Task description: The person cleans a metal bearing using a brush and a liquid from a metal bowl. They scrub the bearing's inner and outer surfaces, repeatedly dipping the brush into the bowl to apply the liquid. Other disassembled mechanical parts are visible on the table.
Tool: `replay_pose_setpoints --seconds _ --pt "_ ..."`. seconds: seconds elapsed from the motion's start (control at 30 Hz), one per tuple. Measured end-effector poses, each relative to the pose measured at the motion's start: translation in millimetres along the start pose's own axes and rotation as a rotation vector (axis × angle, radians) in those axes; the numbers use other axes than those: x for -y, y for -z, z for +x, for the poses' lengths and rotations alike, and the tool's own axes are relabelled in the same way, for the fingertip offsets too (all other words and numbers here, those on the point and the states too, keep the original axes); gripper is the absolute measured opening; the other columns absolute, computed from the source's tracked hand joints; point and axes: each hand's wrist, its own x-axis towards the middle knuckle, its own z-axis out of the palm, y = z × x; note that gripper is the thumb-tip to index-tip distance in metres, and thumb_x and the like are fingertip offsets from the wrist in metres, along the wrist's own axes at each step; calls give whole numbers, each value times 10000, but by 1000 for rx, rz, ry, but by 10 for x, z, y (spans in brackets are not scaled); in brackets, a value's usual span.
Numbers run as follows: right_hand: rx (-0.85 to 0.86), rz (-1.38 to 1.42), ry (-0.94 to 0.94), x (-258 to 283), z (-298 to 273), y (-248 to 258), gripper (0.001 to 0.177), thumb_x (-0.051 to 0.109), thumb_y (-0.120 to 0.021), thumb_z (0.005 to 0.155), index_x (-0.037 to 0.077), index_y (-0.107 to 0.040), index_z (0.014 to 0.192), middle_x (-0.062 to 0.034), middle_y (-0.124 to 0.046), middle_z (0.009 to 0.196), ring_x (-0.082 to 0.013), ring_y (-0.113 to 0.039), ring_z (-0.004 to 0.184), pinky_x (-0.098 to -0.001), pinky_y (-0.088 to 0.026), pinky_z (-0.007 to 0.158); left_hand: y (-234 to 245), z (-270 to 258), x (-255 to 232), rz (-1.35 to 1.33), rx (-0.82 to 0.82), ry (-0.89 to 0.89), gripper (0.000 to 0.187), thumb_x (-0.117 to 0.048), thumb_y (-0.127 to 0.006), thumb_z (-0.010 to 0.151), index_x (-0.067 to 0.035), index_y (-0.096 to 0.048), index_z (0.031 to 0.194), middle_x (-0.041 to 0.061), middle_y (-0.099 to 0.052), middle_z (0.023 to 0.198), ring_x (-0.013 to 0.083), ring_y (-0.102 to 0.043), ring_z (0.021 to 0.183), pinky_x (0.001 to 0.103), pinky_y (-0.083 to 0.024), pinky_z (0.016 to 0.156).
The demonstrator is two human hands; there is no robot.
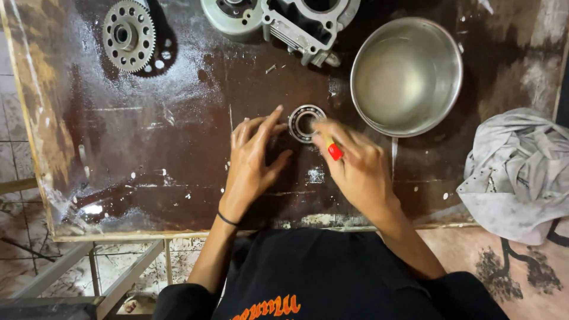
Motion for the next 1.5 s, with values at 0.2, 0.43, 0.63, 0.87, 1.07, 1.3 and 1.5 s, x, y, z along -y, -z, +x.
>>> replay_pose_setpoints --seconds 0.2,0.43,0.63,0.87,1.07,1.3,1.5 --pt "-10 -135 262 -186 -57 -423 250 125 -655 981 102 -678 1229 -164 -734 1233 -321 -765 1065 -434 -646 906 -40 -44 54 177 -87 -52 778 -221 -840 826 -123 -491 1515 77 -557 1510 314 -420 1475 524 -283 1247" --pt "159 -177 -78 -48 165 -447 186 206 -632 1076 114 -671 1232 -106 -756 1181 -268 -770 993 -401 -656 801 -93 -110 144 290 -76 55 855 -486 -801 850 -62 -476 1518 104 -429 1604 335 -246 1556 563 -110 1273" --pt "112 -54 106 67 209 -184 170 192 -637 1036 128 -688 1185 -119 -777 1098 -246 -780 882 -366 -652 668 -112 -130 163 384 -43 79 915 -592 -750 851 -72 -472 1550 97 -390 1649 315 -223 1582 559 -82 1288" --pt "79 -17 211 71 63 -269 183 133 -632 1014 106 -681 1188 -153 -748 1204 -305 -777 965 -377 -664 724 -123 -12 112 335 -32 33 914 -566 -810 756 -149 -516 1514 111 -383 1631 327 -237 1555 591 -67 1262" --pt "122 52 87 -35 51 -281 181 120 -656 1012 63 -689 1182 -144 -747 1189 -289 -763 1013 -411 -654 823 -136 26 138 201 22 6 882 -501 -853 681 -141 -589 1442 83 -431 1607 313 -281 1548 603 -67 1273" --pt "146 82 141 134 173 -93 205 98 -680 957 59 -702 1157 -157 -742 1228 -301 -757 1053 -399 -630 855 -127 90 172 103 -20 -68 842 -555 -850 709 -93 -634 1379 61 -486 1566 319 -307 1531 599 -78 1272" --pt "109 -109 342 248 73 -229 287 76 -686 890 53 -693 1176 -184 -727 1253 -318 -751 1111 -420 -621 934 -212 111 310 185 -67 -69 622 -416 -832 845 -147 -666 1381 40 -493 1605 296 -341 1563 560 -109 1308"
